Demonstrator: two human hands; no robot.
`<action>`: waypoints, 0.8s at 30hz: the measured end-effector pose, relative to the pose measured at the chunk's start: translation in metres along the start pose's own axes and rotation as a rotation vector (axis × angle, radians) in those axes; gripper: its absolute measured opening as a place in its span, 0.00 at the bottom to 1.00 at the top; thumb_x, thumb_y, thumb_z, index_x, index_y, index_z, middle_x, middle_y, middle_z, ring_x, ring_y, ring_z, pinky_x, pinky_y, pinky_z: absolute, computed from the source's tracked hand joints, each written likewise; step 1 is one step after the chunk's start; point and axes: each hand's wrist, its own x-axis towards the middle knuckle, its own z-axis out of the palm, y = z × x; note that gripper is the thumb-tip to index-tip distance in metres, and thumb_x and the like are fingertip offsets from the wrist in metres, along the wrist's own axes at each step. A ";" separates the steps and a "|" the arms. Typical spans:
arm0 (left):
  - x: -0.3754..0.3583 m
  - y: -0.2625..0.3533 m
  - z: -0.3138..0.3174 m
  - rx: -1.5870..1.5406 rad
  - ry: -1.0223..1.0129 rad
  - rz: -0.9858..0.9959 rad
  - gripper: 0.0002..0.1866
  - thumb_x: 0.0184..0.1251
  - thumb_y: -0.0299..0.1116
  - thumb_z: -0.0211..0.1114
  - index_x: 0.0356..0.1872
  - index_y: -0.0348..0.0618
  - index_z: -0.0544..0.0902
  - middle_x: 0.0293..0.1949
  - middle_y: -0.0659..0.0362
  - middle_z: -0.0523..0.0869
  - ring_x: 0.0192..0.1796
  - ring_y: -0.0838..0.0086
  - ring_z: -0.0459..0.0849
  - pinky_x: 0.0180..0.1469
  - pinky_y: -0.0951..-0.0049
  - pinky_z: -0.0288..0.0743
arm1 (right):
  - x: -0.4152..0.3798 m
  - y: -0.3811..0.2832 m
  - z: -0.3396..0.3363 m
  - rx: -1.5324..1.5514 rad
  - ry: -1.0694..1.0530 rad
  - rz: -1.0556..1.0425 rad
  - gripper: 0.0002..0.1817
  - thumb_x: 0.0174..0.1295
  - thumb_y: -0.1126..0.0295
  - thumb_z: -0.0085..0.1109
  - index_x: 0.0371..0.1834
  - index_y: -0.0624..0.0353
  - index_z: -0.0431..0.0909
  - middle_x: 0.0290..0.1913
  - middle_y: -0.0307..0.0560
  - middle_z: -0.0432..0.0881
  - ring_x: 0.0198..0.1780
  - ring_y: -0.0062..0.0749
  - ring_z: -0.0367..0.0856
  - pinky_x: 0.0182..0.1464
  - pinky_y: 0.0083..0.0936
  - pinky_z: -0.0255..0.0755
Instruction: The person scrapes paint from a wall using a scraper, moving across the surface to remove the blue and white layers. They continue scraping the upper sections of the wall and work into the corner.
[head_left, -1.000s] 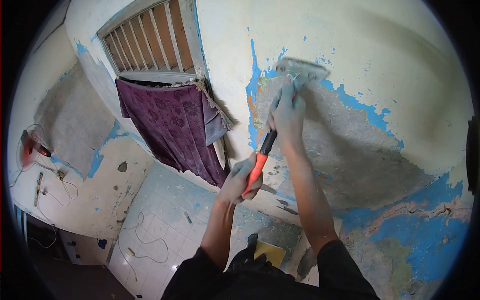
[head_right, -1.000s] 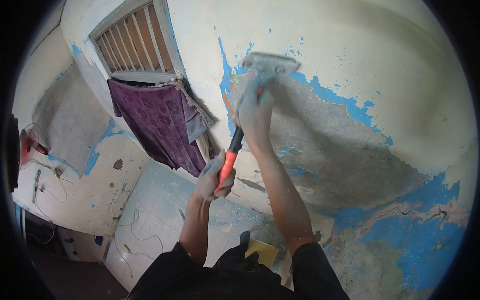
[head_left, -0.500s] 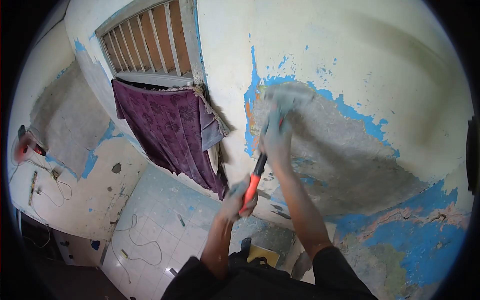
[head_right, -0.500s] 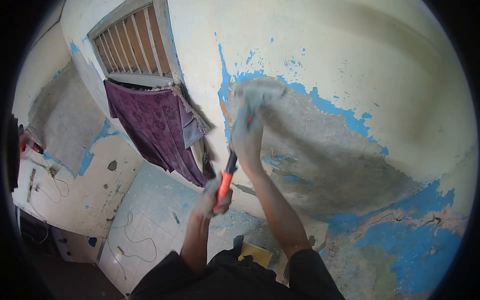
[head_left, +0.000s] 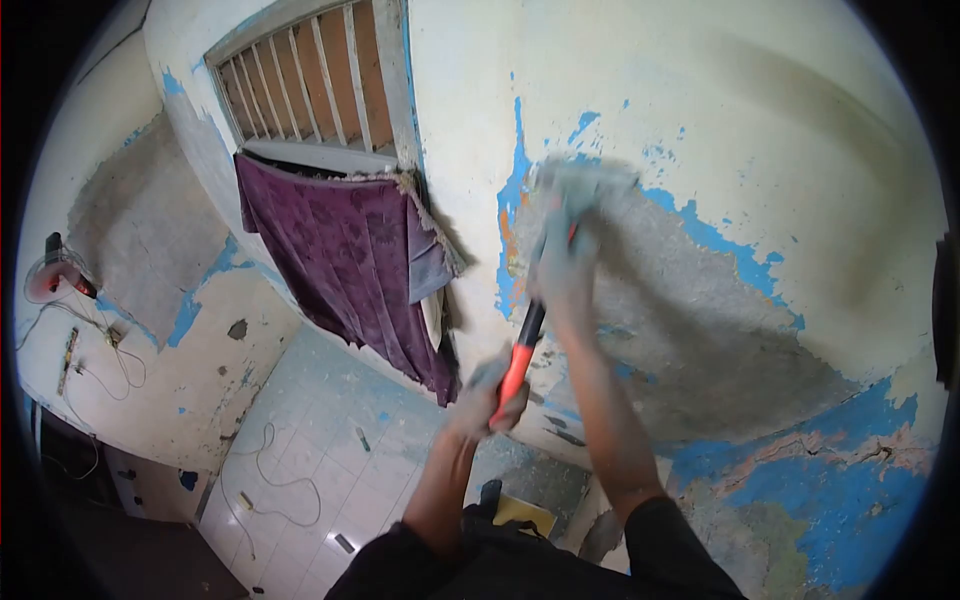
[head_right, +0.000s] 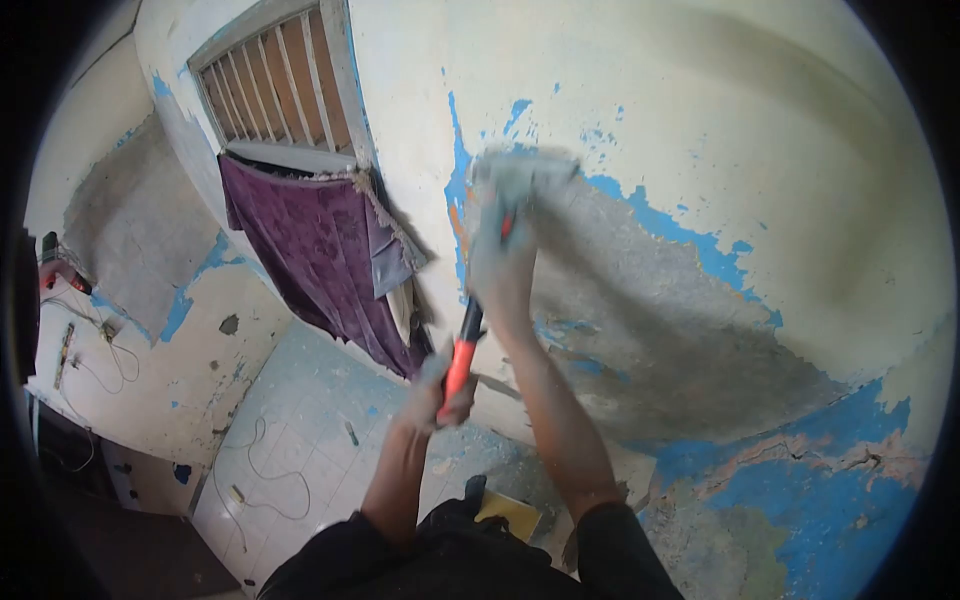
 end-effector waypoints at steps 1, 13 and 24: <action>0.010 0.025 0.012 0.032 -0.048 0.044 0.23 0.75 0.60 0.42 0.36 0.51 0.71 0.10 0.66 0.63 0.07 0.81 0.58 0.08 0.79 0.50 | 0.007 -0.040 0.006 0.065 -0.007 0.057 0.28 0.70 0.47 0.49 0.17 0.54 0.65 0.10 0.34 0.62 0.08 0.21 0.61 0.11 0.24 0.56; 0.010 0.045 0.023 0.084 -0.046 0.056 0.27 0.75 0.60 0.42 0.27 0.48 0.69 0.11 0.66 0.65 0.07 0.81 0.61 0.09 0.79 0.55 | 0.012 -0.062 0.008 0.163 -0.069 0.064 0.24 0.72 0.54 0.48 0.18 0.54 0.63 0.09 0.33 0.60 0.07 0.21 0.62 0.10 0.24 0.56; -0.030 -0.089 -0.022 0.279 0.163 0.072 0.25 0.76 0.46 0.52 0.67 0.44 0.67 0.20 0.66 0.70 0.16 0.83 0.65 0.17 0.81 0.59 | -0.071 0.076 -0.063 0.278 -0.038 0.373 0.27 0.72 0.42 0.42 0.23 0.51 0.61 0.10 0.33 0.57 0.06 0.20 0.55 0.09 0.22 0.53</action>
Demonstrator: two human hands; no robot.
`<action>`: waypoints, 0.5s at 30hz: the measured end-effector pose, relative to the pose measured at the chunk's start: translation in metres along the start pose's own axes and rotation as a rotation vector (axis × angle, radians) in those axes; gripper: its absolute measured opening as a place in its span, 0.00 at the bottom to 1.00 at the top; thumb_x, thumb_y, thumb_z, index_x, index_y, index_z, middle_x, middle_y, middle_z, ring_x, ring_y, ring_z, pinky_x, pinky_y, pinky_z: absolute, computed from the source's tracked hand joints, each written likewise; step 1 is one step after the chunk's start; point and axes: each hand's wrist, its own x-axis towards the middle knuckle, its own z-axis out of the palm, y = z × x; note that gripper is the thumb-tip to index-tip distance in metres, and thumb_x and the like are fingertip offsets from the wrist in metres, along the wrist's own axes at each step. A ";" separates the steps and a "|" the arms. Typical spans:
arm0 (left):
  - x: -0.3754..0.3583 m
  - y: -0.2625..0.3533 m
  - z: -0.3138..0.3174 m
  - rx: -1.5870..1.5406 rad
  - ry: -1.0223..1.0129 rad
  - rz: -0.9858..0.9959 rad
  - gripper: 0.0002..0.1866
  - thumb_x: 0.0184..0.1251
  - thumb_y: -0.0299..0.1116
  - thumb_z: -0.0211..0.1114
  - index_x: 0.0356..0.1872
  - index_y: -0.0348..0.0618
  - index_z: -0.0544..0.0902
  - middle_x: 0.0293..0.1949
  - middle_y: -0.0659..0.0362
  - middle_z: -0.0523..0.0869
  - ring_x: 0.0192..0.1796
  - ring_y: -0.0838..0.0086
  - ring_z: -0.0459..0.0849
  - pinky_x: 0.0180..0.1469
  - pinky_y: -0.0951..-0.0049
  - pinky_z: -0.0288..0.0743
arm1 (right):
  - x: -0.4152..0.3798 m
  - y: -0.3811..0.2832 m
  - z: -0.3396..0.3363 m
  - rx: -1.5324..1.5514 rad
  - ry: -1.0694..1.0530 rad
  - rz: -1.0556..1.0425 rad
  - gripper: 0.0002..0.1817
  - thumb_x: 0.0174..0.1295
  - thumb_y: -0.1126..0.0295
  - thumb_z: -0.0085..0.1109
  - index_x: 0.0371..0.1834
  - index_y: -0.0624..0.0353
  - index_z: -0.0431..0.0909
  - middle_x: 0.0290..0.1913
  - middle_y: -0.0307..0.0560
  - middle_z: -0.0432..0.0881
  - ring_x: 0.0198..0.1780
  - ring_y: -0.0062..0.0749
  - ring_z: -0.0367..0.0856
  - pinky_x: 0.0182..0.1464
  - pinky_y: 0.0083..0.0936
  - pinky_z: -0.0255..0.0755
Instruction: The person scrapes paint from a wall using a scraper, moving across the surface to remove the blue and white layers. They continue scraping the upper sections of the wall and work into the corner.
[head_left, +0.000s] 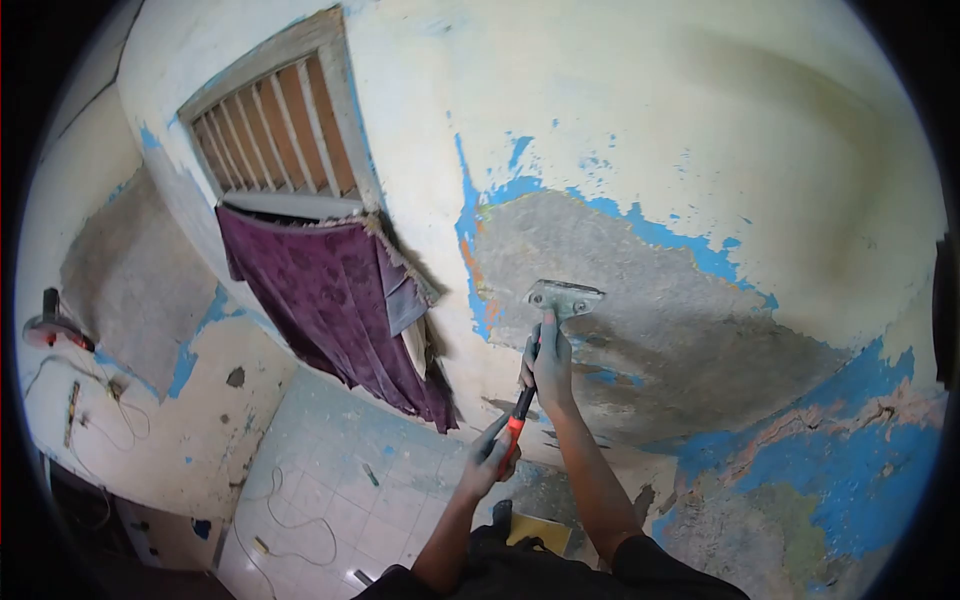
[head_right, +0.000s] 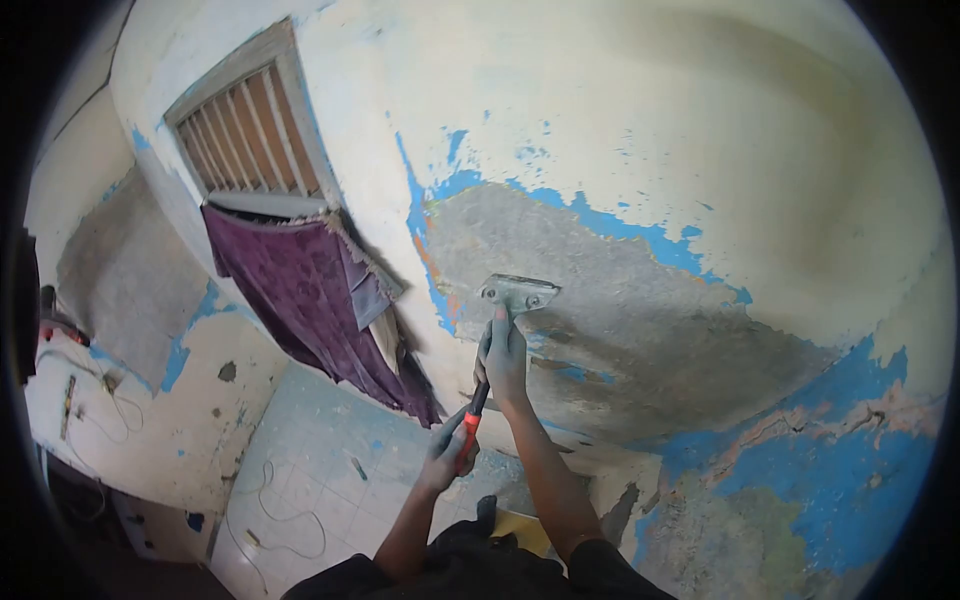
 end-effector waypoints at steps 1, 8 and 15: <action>0.000 0.002 0.004 0.033 0.000 0.009 0.27 0.77 0.44 0.52 0.71 0.45 0.63 0.20 0.66 0.69 0.16 0.84 0.64 0.18 0.81 0.59 | -0.001 0.000 -0.004 0.032 -0.012 0.013 0.26 0.72 0.42 0.41 0.24 0.51 0.62 0.11 0.33 0.57 0.06 0.20 0.55 0.09 0.22 0.53; 0.023 0.084 0.045 0.309 -0.046 0.184 0.24 0.76 0.37 0.54 0.68 0.40 0.69 0.17 0.68 0.69 0.18 0.88 0.64 0.19 0.83 0.58 | -0.012 -0.072 -0.008 0.403 -0.152 -0.122 0.24 0.70 0.39 0.41 0.36 0.50 0.65 0.20 0.33 0.62 0.12 0.17 0.57 0.12 0.16 0.51; 0.020 0.046 0.040 0.550 -0.127 0.119 0.25 0.75 0.36 0.53 0.69 0.37 0.67 0.17 0.67 0.71 0.17 0.87 0.67 0.19 0.83 0.61 | -0.032 -0.042 -0.050 0.476 0.067 -0.068 0.26 0.69 0.36 0.39 0.34 0.48 0.65 0.20 0.33 0.62 0.11 0.16 0.56 0.12 0.17 0.50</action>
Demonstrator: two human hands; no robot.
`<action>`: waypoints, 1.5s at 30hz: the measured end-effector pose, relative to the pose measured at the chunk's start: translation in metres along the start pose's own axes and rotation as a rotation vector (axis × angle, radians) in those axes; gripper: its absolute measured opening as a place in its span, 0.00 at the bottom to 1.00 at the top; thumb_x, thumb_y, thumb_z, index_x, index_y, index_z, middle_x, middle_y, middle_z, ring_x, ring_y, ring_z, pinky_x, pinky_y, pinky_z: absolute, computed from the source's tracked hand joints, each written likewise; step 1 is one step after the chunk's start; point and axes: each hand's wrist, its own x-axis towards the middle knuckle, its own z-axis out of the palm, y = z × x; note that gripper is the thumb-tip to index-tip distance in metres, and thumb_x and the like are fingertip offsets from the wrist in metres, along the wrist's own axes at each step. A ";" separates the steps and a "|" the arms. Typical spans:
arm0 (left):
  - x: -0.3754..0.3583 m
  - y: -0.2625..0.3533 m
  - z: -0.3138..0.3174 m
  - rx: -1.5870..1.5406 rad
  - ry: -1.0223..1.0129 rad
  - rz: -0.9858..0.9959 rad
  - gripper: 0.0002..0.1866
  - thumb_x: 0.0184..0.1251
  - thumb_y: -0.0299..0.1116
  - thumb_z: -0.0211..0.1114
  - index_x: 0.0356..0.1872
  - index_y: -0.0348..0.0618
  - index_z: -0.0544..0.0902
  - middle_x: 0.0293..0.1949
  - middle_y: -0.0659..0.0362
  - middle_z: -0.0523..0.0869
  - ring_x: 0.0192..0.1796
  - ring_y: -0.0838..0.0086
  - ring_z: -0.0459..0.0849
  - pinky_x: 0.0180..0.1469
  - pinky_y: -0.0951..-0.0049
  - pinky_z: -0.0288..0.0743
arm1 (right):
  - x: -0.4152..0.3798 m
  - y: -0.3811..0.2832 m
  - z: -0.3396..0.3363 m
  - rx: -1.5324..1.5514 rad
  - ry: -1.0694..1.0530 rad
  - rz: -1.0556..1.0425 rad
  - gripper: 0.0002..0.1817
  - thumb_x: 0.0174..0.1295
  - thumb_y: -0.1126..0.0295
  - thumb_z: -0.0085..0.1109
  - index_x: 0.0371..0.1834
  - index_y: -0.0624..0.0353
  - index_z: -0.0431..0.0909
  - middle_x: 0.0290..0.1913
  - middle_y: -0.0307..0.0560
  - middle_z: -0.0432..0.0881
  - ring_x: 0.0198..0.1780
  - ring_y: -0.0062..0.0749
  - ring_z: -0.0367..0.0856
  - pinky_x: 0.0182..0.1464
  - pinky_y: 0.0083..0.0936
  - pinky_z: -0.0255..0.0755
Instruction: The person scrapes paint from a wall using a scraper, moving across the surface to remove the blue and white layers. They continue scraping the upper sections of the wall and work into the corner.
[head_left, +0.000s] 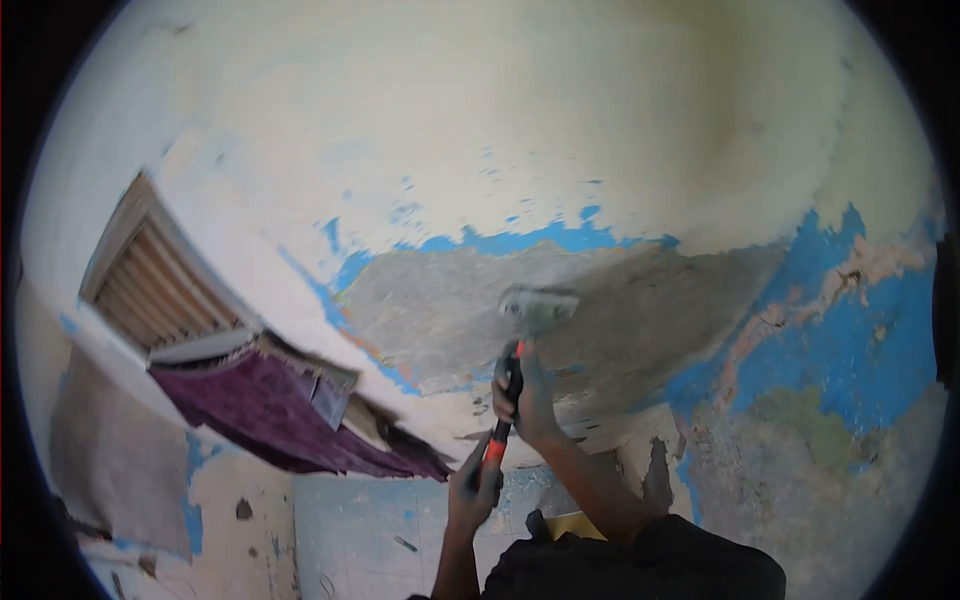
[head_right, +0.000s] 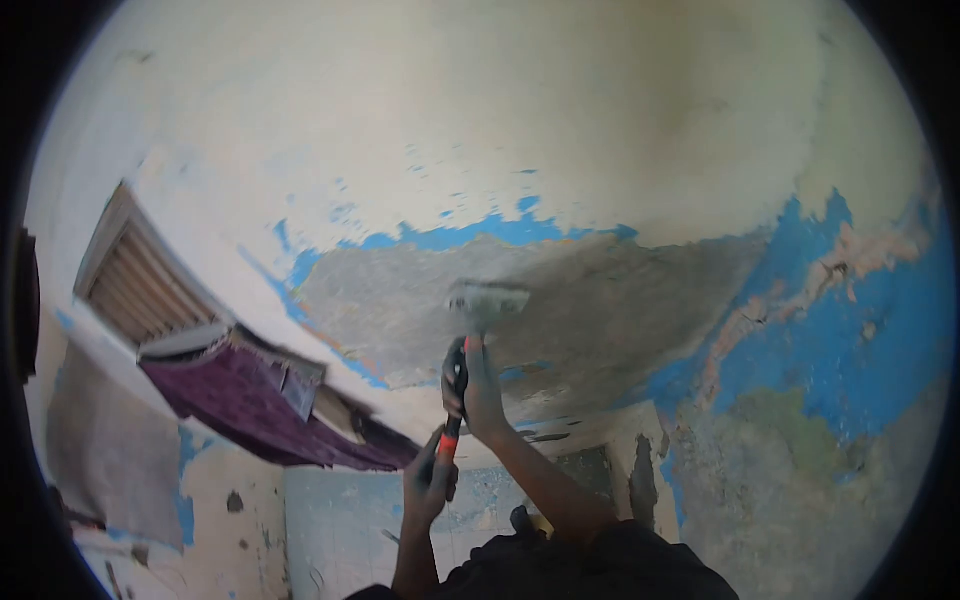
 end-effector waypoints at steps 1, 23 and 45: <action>-0.002 -0.008 0.002 0.014 -0.013 -0.002 0.25 0.75 0.35 0.53 0.69 0.37 0.67 0.17 0.67 0.71 0.17 0.87 0.67 0.19 0.83 0.62 | -0.004 0.005 -0.009 0.004 0.033 0.004 0.26 0.68 0.35 0.39 0.34 0.48 0.65 0.20 0.33 0.62 0.11 0.16 0.56 0.11 0.17 0.50; 0.014 0.054 0.114 0.268 -0.176 0.058 0.24 0.74 0.31 0.51 0.69 0.36 0.67 0.19 0.66 0.73 0.21 0.87 0.70 0.24 0.82 0.63 | -0.026 -0.110 -0.066 0.043 0.292 -0.082 0.20 0.70 0.40 0.42 0.38 0.43 0.67 0.13 0.29 0.56 0.09 0.15 0.49 0.10 0.17 0.44; 0.007 0.055 0.160 0.150 -0.025 -0.019 0.26 0.76 0.37 0.50 0.69 0.34 0.64 0.18 0.68 0.70 0.19 0.89 0.68 0.21 0.85 0.60 | -0.028 -0.149 -0.078 -0.015 0.191 -0.035 0.19 0.74 0.47 0.42 0.32 0.49 0.62 0.13 0.31 0.55 0.09 0.16 0.52 0.10 0.18 0.44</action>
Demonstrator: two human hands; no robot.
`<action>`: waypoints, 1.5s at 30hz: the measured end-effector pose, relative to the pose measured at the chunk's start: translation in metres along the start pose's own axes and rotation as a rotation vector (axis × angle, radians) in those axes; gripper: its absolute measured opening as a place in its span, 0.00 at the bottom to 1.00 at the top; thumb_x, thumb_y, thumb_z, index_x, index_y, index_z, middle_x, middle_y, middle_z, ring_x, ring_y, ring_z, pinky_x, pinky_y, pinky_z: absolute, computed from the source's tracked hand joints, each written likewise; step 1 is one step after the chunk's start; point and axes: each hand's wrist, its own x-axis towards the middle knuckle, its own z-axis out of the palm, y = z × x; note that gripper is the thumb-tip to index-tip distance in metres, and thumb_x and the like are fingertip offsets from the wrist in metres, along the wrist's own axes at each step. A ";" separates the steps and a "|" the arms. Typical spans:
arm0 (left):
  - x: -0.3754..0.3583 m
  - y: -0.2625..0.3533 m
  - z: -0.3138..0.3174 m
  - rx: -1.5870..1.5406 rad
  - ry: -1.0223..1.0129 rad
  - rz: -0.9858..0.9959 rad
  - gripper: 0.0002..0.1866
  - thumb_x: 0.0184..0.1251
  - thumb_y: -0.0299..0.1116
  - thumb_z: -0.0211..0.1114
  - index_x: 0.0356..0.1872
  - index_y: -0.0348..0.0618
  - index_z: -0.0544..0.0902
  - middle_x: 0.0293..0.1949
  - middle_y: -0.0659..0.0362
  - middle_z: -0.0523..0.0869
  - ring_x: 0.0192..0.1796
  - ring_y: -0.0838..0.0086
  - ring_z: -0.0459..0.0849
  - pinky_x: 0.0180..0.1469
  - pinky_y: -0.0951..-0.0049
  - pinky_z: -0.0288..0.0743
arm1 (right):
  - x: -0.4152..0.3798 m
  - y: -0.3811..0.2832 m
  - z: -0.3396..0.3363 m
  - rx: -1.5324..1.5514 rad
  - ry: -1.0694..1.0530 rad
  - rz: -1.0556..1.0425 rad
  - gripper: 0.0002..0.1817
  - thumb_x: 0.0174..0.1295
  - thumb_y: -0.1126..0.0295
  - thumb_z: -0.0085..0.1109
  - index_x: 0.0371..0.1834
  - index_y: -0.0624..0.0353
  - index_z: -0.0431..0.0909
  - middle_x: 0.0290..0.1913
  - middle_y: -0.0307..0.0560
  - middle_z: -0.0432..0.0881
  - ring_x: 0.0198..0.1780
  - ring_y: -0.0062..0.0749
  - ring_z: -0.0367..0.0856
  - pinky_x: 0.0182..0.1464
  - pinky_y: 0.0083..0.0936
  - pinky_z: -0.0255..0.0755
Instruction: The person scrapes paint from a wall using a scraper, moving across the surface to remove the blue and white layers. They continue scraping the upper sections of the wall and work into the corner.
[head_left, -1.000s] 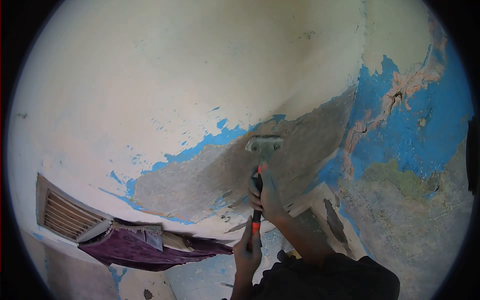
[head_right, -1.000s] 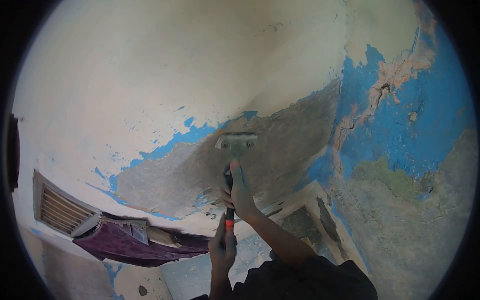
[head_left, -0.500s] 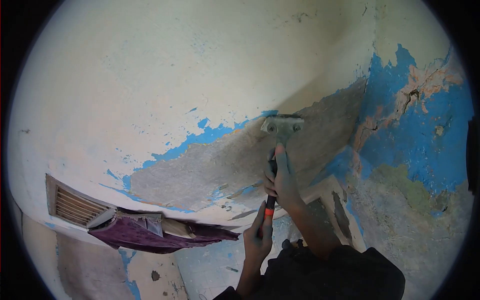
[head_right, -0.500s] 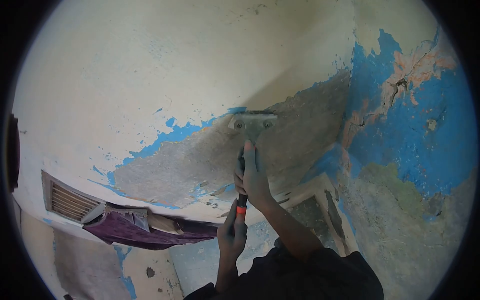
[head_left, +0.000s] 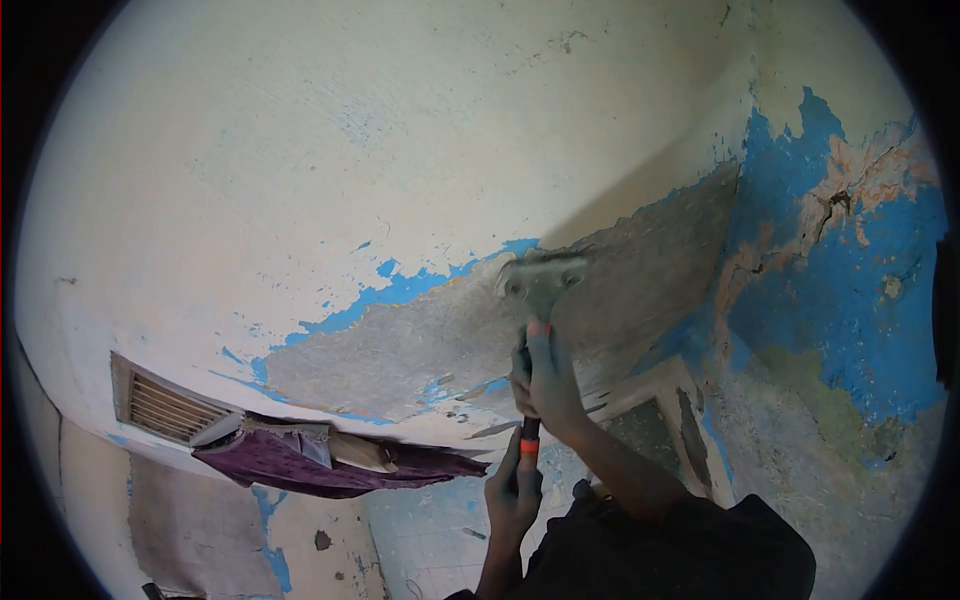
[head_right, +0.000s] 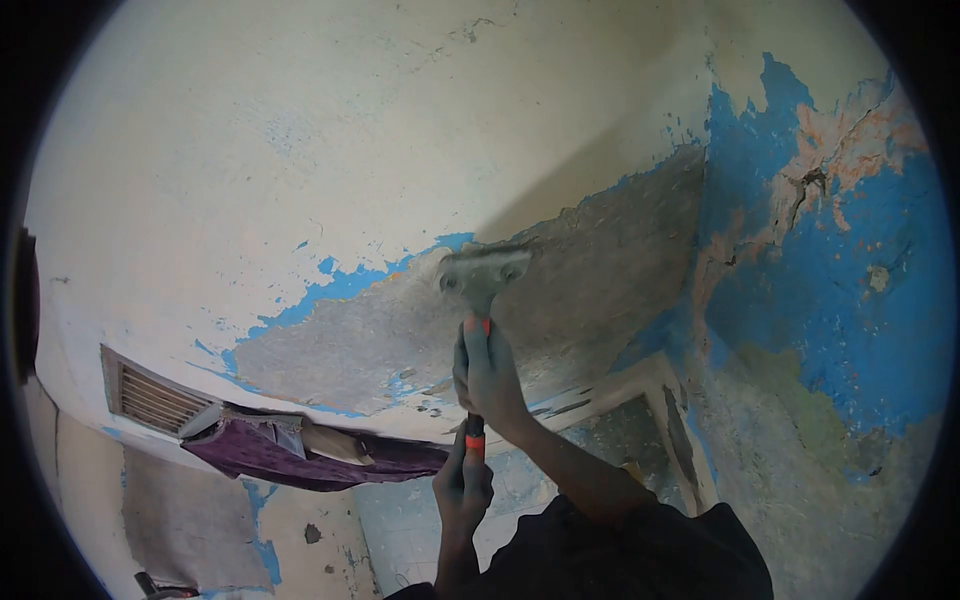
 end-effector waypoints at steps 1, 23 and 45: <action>-0.004 0.000 -0.002 -0.005 0.005 -0.022 0.25 0.76 0.36 0.50 0.69 0.33 0.65 0.19 0.67 0.71 0.20 0.88 0.68 0.22 0.84 0.61 | 0.000 -0.001 0.000 0.030 -0.002 -0.004 0.19 0.74 0.47 0.42 0.31 0.49 0.62 0.13 0.31 0.55 0.09 0.16 0.53 0.09 0.18 0.44; -0.012 -0.001 0.014 -0.158 0.031 -0.124 0.25 0.77 0.38 0.51 0.68 0.32 0.66 0.19 0.66 0.71 0.20 0.87 0.68 0.23 0.83 0.61 | -0.008 0.005 -0.005 -0.083 -0.002 0.022 0.20 0.73 0.49 0.45 0.29 0.50 0.59 0.13 0.31 0.56 0.09 0.15 0.53 0.10 0.17 0.46; -0.003 -0.011 0.034 -0.270 -0.009 -0.121 0.27 0.77 0.42 0.50 0.70 0.36 0.65 0.18 0.66 0.71 0.18 0.86 0.66 0.21 0.83 0.59 | -0.004 -0.008 -0.014 -0.184 0.003 -0.051 0.20 0.73 0.51 0.45 0.27 0.51 0.60 0.13 0.30 0.57 0.09 0.15 0.56 0.10 0.18 0.48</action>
